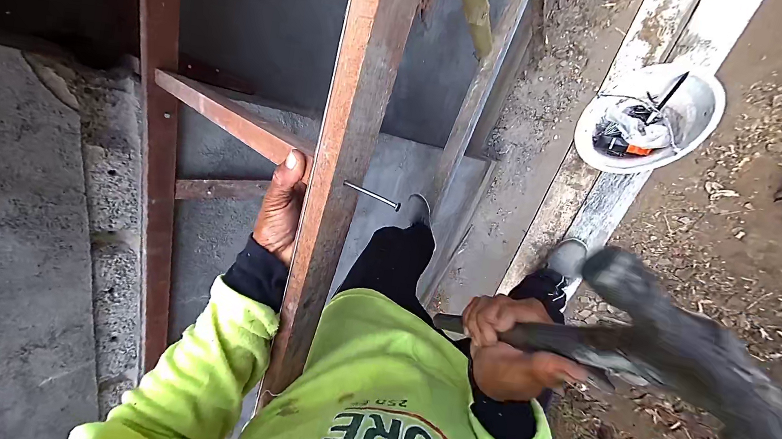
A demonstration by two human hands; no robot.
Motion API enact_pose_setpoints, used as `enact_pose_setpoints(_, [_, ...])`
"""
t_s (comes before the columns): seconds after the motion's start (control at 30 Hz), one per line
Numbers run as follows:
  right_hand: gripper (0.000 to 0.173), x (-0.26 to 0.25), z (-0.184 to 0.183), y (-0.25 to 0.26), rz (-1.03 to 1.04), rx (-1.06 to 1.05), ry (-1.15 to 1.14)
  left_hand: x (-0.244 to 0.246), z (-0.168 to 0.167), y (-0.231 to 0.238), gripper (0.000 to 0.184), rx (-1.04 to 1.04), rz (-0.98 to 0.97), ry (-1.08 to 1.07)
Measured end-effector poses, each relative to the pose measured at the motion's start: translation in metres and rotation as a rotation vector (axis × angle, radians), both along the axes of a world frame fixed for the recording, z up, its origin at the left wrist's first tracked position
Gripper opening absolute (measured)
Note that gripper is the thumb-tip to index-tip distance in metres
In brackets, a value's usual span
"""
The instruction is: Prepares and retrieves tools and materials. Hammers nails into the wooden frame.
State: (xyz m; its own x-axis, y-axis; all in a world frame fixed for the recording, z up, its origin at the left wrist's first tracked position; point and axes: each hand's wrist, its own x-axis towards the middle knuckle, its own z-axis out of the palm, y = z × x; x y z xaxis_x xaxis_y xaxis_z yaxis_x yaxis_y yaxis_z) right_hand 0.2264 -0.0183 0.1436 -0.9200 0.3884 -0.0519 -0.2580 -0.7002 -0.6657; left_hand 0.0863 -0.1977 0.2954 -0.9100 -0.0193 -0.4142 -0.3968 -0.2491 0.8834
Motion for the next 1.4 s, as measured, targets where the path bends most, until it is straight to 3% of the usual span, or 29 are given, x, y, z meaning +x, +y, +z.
enact_pose_setpoints(0.07, [0.067, -0.011, 0.01, 0.007, -0.108, -0.23, 0.144, -0.002, 0.0, -0.001, 0.017, 0.019, 0.021, -0.006])
enact_pose_setpoints(0.1, [0.066, -0.012, 0.01, -0.002, -0.089, -0.201, 0.133, 0.0, 0.001, -0.001, 0.018, 0.026, 0.042, -0.021])
enact_pose_setpoints(0.17, [0.062, -0.011, 0.0, -0.03, 0.098, 0.166, -0.053, -0.005, 0.0, -0.002, 0.019, 0.0, 0.031, -0.014])
enact_pose_setpoints(0.23, [0.061, -0.005, -0.003, -0.026, 0.213, 0.353, -0.185, 0.001, 0.001, -0.002, 0.018, -0.055, -0.019, 0.001])
enact_pose_setpoints(0.27, [0.06, -0.006, -0.001, -0.016, 0.179, 0.296, -0.162, -0.003, 0.0, -0.001, 0.017, -0.027, 0.008, 0.01])
enact_pose_setpoints(0.37, [0.064, -0.01, 0.015, 0.017, -0.042, -0.156, 0.119, -0.005, -0.001, 0.001, 0.019, -0.003, 0.042, -0.003])
enact_pose_setpoints(0.43, [0.064, -0.014, 0.014, 0.006, -0.111, -0.199, 0.184, -0.002, -0.001, -0.001, 0.019, 0.021, 0.041, -0.01])
enact_pose_setpoints(0.5, [0.059, -0.01, -0.004, -0.033, 0.032, 0.119, -0.006, -0.004, -0.001, -0.003, 0.02, 0.016, 0.01, -0.005])
enact_pose_setpoints(0.57, [0.067, -0.004, -0.014, -0.033, 0.197, 0.452, -0.178, -0.001, -0.001, -0.003, 0.02, -0.021, -0.027, -0.004])
enact_pose_setpoints(0.6, [0.067, -0.006, -0.014, -0.023, 0.188, 0.455, -0.18, -0.001, 0.0, -0.002, 0.02, -0.05, -0.04, 0.003])
enact_pose_setpoints(0.7, [0.063, -0.005, 0.004, 0.007, -0.016, -0.081, 0.064, -0.003, 0.002, 0.001, 0.02, -0.011, 0.052, -0.025])
enact_pose_setpoints(0.77, [0.067, -0.011, 0.011, 0.003, -0.099, -0.221, 0.165, -0.003, 0.003, -0.001, 0.02, -0.003, 0.062, -0.033])
enact_pose_setpoints(0.83, [0.059, -0.009, 0.001, -0.031, 0.02, 0.012, 0.033, -0.004, 0.002, -0.002, 0.022, -0.011, 0.054, -0.033])
enact_pose_setpoints(0.93, [0.064, -0.001, -0.008, -0.035, 0.257, 0.441, -0.238, -0.001, 0.002, 0.0, 0.021, -0.03, 0.037, -0.026])
enact_pose_setpoints(1.1, [0.056, -0.002, -0.015, -0.016, 0.152, 0.23, -0.24, 0.005, -0.001, -0.008, 0.022, -0.015, -0.025, -0.04])
enact_pose_setpoints(1.23, [0.056, -0.006, -0.019, -0.006, 0.298, 0.327, -0.342, 0.006, -0.006, -0.013, 0.026, 0.072, 0.014, -0.062])
enact_pose_setpoints(1.4, [0.054, -0.008, -0.017, 0.005, 0.289, 0.376, -0.308, 0.002, -0.011, -0.006, 0.028, 0.171, 0.074, -0.081])
